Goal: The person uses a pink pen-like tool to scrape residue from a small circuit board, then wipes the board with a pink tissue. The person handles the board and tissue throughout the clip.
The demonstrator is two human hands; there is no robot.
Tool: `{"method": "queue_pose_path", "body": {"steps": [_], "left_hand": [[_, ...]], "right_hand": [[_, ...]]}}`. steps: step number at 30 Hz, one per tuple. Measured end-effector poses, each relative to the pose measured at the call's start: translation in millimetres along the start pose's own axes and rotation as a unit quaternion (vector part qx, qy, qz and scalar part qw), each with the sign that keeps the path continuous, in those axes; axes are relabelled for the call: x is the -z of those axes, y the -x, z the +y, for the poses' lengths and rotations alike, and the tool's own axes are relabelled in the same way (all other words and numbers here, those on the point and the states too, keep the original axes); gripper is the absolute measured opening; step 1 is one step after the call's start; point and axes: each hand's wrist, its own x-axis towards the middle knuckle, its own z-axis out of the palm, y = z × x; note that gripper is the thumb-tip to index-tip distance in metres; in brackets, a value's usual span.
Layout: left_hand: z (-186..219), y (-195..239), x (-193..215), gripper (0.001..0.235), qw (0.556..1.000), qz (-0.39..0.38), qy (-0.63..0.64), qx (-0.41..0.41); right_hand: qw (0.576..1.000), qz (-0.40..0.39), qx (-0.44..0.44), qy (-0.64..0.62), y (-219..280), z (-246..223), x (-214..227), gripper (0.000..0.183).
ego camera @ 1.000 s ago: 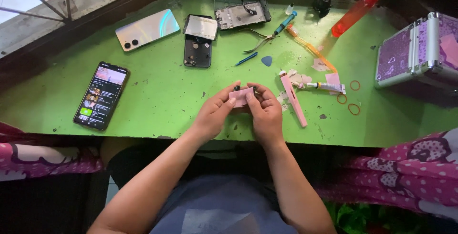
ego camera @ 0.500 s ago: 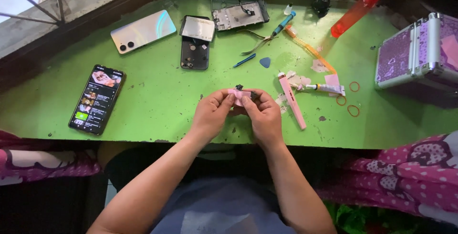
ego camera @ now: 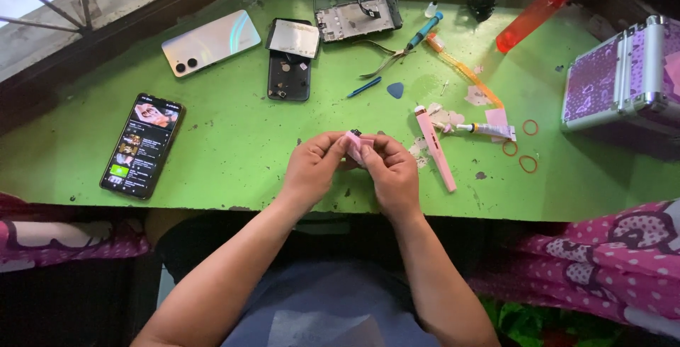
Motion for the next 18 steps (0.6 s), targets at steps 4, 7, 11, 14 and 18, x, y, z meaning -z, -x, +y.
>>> {"method": "queue_pose_path", "body": {"steps": [4, 7, 11, 14, 18], "left_hand": [[8.6, 3.4, -1.2, 0.027, 1.0, -0.005, 0.012, -0.005], [14.8, 6.1, -2.8, 0.03, 0.999, -0.031, 0.0, -0.015], [14.1, 7.2, -3.9, 0.025, 0.999, 0.003, -0.037, -0.003], [8.8, 2.3, 1.1, 0.025, 0.997, -0.008, -0.075, -0.028], [-4.6, -8.4, 8.2, 0.028, 0.993, -0.029, -0.116, -0.022]], "right_hand": [[1.0, -0.001, -0.009, -0.005, -1.9, 2.2, 3.4, 0.023], [0.999, 0.017, 0.009, -0.037, 1.4, -5.7, -3.2, 0.021], [1.0, -0.001, 0.0, -0.019, 2.2, -3.4, 0.7, 0.02], [1.0, 0.002, 0.009, -0.029, 3.3, -7.8, -4.8, 0.022], [0.999, 0.016, 0.0, 0.035, -3.1, -2.0, -0.3, 0.019]]}}
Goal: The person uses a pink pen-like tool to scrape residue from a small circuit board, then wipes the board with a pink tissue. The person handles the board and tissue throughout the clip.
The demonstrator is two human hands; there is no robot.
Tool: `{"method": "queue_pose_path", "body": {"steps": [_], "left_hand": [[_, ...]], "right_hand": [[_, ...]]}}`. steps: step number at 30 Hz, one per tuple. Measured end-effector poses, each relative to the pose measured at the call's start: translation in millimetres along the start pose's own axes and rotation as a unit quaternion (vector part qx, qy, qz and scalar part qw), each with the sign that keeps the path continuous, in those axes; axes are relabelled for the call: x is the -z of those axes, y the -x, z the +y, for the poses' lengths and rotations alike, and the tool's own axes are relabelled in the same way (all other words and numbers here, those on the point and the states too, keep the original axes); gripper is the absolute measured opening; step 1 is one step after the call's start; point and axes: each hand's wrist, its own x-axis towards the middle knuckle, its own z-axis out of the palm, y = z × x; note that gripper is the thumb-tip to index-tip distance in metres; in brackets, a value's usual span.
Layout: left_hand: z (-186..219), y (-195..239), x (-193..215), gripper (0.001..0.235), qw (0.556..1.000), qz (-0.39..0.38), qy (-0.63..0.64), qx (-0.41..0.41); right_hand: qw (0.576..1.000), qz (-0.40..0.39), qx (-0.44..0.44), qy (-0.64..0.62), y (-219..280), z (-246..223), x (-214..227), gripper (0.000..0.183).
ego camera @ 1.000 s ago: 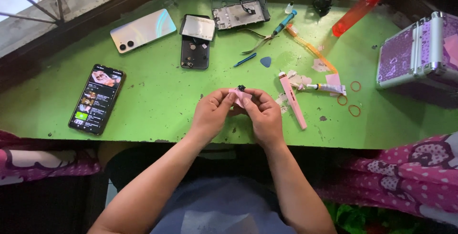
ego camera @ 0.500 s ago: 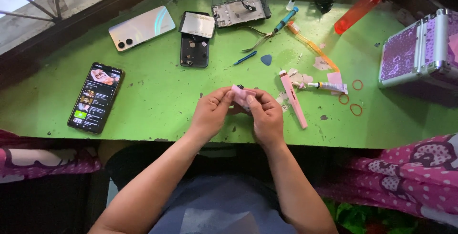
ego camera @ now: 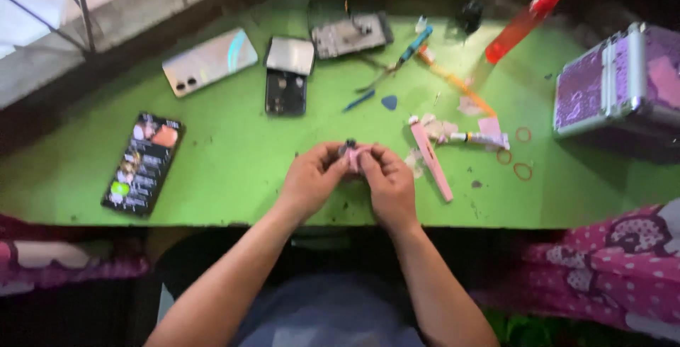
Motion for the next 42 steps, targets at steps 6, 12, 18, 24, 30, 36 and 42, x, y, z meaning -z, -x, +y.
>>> {"method": "queue_pose_path", "body": {"steps": [6, 12, 18, 24, 30, 36, 42], "left_hand": [[44.3, 13.1, -4.6, 0.022, 0.997, 0.032, -0.019, 0.065], [54.1, 10.8, -8.1, 0.027, 0.997, 0.027, -0.055, 0.051], [41.5, 14.4, -3.4, 0.02, 1.0, -0.008, -0.004, 0.011], [19.7, 11.5, 2.3, 0.023, 0.999, 0.037, -0.022, 0.02], [24.1, 15.6, -2.0, 0.019, 0.998, 0.035, 0.047, -0.008], [25.5, 14.4, -1.6, 0.027, 0.999, 0.049, 0.015, 0.013], [28.4, 19.3, -3.7, 0.016, 0.998, 0.033, 0.047, -0.013]], "right_hand": [[1.0, 0.005, -0.008, 0.011, 8.4, -30.2, -13.8, 0.02], [1.0, 0.004, -0.016, 0.011, 11.0, -22.2, -10.2, 0.025], [1.0, -0.017, -0.006, -0.025, 5.8, -8.3, -1.1, 0.027], [0.999, -0.051, 0.008, -0.019, 7.1, -5.9, -0.3, 0.032], [0.998, -0.058, -0.002, -0.012, 8.1, -5.1, -0.4, 0.031], [0.998, -0.059, 0.026, -0.026, 10.8, -0.2, -1.2, 0.035], [0.998, -0.05, 0.034, -0.02, 14.0, -6.1, -4.3, 0.034]]}}
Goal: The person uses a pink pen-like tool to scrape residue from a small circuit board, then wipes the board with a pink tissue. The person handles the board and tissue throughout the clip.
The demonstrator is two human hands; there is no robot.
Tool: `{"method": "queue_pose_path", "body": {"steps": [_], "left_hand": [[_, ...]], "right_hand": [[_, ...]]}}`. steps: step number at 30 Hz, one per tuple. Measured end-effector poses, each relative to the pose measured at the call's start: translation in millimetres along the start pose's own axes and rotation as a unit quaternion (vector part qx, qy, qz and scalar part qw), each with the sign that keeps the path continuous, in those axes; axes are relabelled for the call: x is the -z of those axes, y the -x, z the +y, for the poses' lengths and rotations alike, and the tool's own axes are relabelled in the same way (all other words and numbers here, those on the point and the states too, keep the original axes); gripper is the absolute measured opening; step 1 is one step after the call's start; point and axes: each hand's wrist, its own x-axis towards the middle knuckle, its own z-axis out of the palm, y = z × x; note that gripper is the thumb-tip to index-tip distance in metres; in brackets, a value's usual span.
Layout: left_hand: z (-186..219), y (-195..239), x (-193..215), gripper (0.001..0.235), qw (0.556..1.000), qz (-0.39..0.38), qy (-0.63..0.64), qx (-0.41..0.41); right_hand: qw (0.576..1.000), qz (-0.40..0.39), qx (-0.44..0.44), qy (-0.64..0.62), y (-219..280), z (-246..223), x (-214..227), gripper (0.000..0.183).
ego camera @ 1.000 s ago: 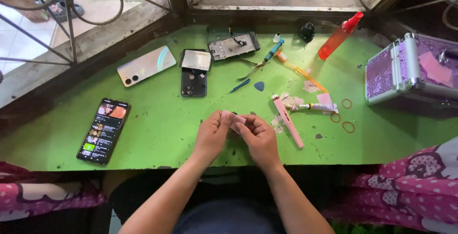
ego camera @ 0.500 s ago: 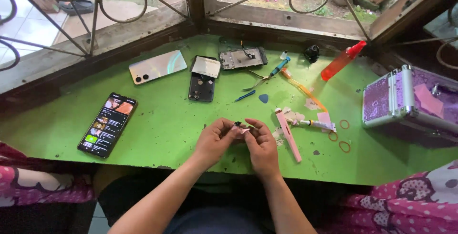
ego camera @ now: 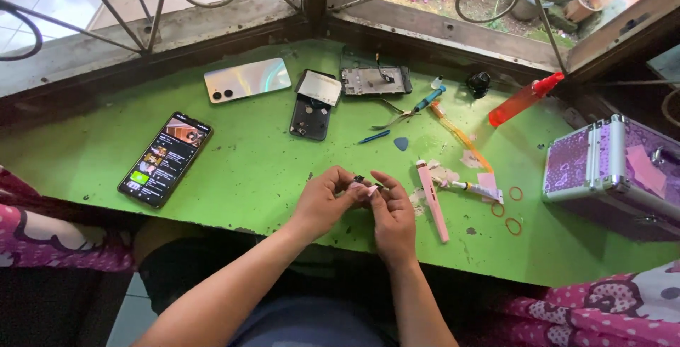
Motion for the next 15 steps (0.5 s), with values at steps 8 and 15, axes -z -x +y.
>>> {"method": "queue_pose_path", "body": {"steps": [8, 15], "left_hand": [[-19.5, -9.6, 4.8, 0.03, 0.999, 0.034, -0.027, 0.031], [13.2, 1.1, -5.0, 0.029, 0.999, 0.025, 0.01, 0.04]], "right_hand": [[0.999, -0.032, 0.0, -0.039, -3.4, 13.9, 9.2, 0.042], [1.0, -0.01, -0.001, 0.024, -4.0, 2.7, 6.0, 0.037]]}}
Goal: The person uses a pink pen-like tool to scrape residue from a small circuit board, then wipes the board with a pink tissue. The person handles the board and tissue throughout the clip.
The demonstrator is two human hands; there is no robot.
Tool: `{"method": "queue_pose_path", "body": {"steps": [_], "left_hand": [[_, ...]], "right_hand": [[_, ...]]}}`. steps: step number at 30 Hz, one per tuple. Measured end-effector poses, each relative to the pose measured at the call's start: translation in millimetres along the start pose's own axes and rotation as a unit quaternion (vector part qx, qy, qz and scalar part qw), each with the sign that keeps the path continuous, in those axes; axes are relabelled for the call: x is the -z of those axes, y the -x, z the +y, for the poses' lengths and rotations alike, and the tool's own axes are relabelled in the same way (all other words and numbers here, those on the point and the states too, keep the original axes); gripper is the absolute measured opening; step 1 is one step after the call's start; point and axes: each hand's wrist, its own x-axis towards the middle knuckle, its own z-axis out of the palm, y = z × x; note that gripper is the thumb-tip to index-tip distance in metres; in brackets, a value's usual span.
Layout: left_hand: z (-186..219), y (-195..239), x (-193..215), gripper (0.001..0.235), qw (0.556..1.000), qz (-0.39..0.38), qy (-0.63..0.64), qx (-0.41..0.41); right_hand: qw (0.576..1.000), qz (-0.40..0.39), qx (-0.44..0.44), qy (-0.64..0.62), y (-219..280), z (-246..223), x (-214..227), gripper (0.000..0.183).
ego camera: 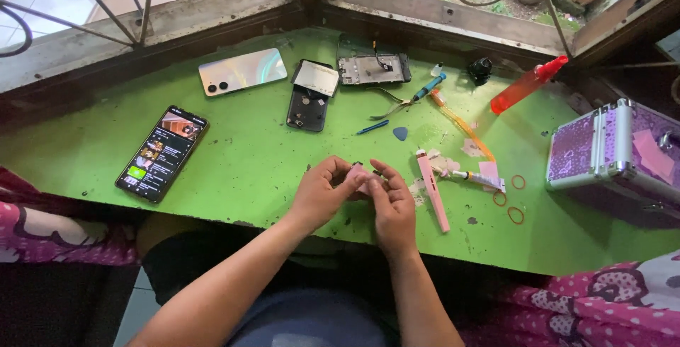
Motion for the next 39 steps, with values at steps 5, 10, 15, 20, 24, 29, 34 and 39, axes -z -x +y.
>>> {"method": "queue_pose_path", "body": {"steps": [5, 10, 15, 20, 24, 29, 34, 39], "left_hand": [[-24.6, -11.5, 4.8, 0.025, 0.994, -0.025, 0.102, 0.031], [-20.0, -10.4, 3.0, 0.028, 0.994, -0.033, 0.101, 0.03], [-21.4, -12.8, 4.8, 0.027, 1.0, -0.01, 0.005, 0.007], [-8.8, -6.2, -1.6, 0.021, 0.999, -0.007, -0.036, 0.008], [-14.5, -7.6, 0.0, 0.027, 0.995, 0.003, -0.102, -0.01], [-5.8, -3.9, -3.0, 0.024, 1.0, -0.021, -0.019, 0.0], [-15.9, -11.0, 0.8, 0.028, 0.999, -0.013, -0.051, 0.015], [-20.6, -13.3, 5.3, 0.024, 0.994, -0.003, -0.102, -0.029]], "right_hand": [[0.996, 0.031, -0.009, -0.082, -8.7, 22.4, 11.3, 0.039], [0.997, 0.033, 0.001, -0.072, -6.2, 12.2, 1.8, 0.039], [0.999, 0.03, 0.0, -0.033, -1.4, 12.4, 1.7, 0.043], [1.0, 0.023, 0.002, -0.012, -2.4, 6.3, -0.2, 0.043], [1.0, 0.016, 0.004, -0.022, -0.2, 8.5, 2.3, 0.044], [0.999, 0.029, 0.006, 0.026, 0.1, -4.3, -4.5, 0.038], [0.997, 0.034, 0.026, 0.061, 6.2, -28.6, -21.1, 0.036], [0.999, 0.028, 0.031, 0.027, 3.4, -6.1, -9.1, 0.04]]}}
